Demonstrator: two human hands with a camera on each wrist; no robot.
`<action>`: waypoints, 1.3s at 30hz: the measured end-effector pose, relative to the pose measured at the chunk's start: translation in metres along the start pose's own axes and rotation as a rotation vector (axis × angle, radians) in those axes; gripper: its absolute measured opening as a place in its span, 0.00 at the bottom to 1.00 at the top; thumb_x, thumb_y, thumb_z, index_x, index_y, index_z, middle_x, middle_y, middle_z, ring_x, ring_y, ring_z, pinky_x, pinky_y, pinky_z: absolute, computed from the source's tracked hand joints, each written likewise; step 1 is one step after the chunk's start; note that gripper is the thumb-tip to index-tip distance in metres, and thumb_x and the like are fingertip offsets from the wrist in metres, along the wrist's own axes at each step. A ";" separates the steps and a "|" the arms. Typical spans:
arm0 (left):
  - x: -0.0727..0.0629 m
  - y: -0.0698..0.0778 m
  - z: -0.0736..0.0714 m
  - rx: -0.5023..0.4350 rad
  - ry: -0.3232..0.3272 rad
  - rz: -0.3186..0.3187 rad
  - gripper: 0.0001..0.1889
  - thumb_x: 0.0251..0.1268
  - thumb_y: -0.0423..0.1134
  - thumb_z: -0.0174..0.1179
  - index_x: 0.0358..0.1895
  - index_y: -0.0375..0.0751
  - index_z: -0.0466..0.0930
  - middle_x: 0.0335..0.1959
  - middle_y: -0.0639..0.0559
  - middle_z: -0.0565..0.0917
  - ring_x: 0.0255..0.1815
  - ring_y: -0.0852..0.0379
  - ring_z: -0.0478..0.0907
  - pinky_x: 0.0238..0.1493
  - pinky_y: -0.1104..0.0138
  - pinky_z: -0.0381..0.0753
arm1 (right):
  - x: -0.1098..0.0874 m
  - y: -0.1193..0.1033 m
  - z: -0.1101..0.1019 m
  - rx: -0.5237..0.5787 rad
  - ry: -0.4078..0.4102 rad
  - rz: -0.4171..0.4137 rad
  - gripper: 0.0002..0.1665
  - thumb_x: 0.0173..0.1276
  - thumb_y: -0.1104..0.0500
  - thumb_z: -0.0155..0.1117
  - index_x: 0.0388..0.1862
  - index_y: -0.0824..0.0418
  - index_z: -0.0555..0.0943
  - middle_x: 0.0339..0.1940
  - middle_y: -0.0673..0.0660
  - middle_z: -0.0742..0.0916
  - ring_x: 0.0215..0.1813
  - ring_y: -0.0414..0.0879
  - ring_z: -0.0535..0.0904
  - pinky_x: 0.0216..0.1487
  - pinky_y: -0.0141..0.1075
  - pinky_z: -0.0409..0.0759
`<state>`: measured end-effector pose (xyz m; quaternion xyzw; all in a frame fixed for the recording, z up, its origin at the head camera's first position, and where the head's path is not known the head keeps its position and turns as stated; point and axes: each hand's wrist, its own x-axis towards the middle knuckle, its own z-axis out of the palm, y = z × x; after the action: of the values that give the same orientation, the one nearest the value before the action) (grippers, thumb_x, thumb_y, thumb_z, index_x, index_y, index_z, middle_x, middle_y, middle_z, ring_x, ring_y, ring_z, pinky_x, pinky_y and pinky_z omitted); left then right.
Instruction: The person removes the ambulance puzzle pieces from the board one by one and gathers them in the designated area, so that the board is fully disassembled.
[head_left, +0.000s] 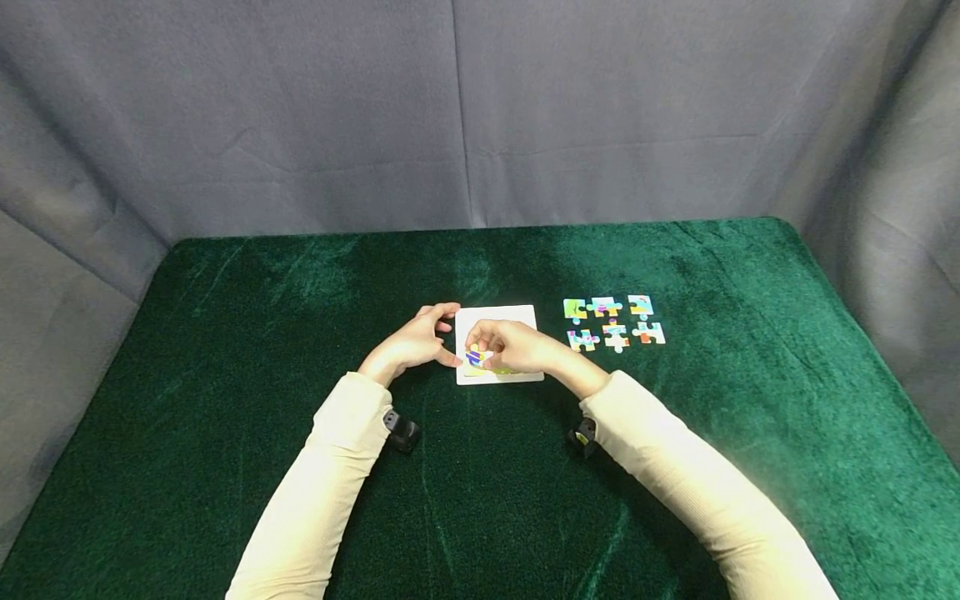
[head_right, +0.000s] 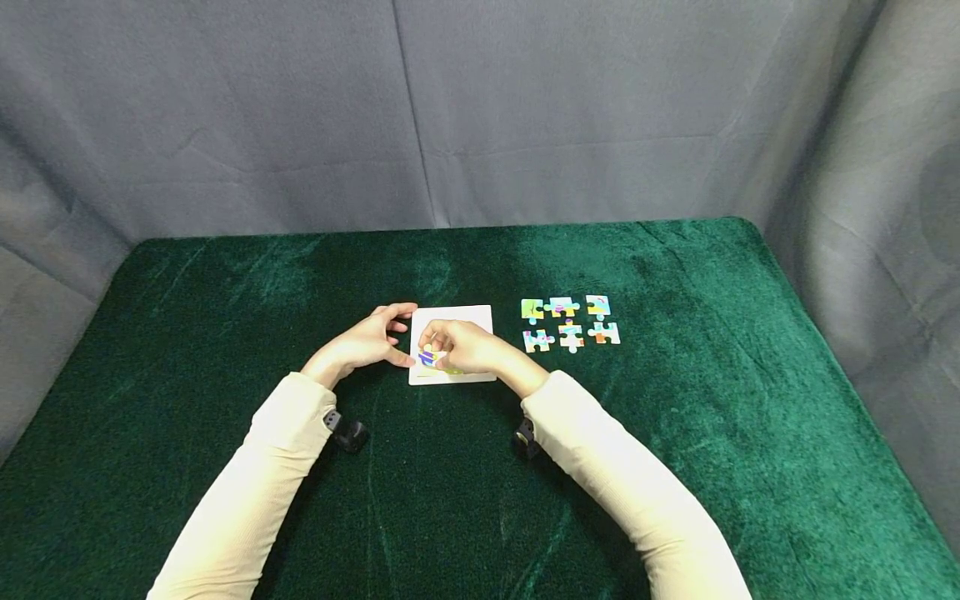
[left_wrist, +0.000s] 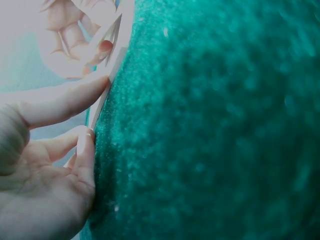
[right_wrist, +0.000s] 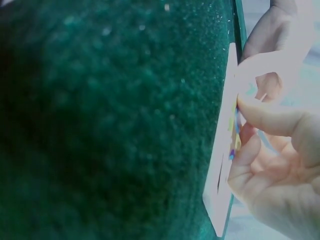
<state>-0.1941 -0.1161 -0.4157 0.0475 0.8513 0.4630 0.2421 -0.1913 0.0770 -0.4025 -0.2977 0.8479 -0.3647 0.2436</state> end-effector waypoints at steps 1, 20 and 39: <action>0.000 0.000 0.000 -0.003 0.000 -0.001 0.45 0.46 0.25 0.67 0.72 0.39 0.56 0.68 0.39 0.60 0.68 0.44 0.63 0.67 0.56 0.69 | 0.000 0.000 0.000 0.003 -0.002 -0.004 0.17 0.58 0.73 0.59 0.48 0.66 0.75 0.38 0.60 0.79 0.30 0.41 0.70 0.34 0.27 0.67; 0.000 0.003 -0.001 0.005 -0.002 0.009 0.46 0.47 0.24 0.66 0.72 0.38 0.55 0.69 0.39 0.59 0.68 0.43 0.63 0.67 0.55 0.68 | 0.001 0.003 -0.004 0.028 -0.020 -0.053 0.15 0.59 0.74 0.59 0.44 0.64 0.72 0.39 0.63 0.78 0.31 0.42 0.71 0.33 0.27 0.67; -0.002 0.000 0.000 0.017 -0.006 0.020 0.45 0.47 0.24 0.66 0.72 0.37 0.55 0.68 0.38 0.60 0.68 0.42 0.63 0.66 0.55 0.69 | -0.002 0.003 0.000 0.037 0.016 -0.065 0.16 0.57 0.73 0.61 0.45 0.65 0.75 0.38 0.62 0.79 0.29 0.41 0.70 0.34 0.28 0.67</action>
<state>-0.1925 -0.1163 -0.4148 0.0593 0.8540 0.4579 0.2396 -0.1911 0.0803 -0.4044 -0.3176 0.8328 -0.3905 0.2305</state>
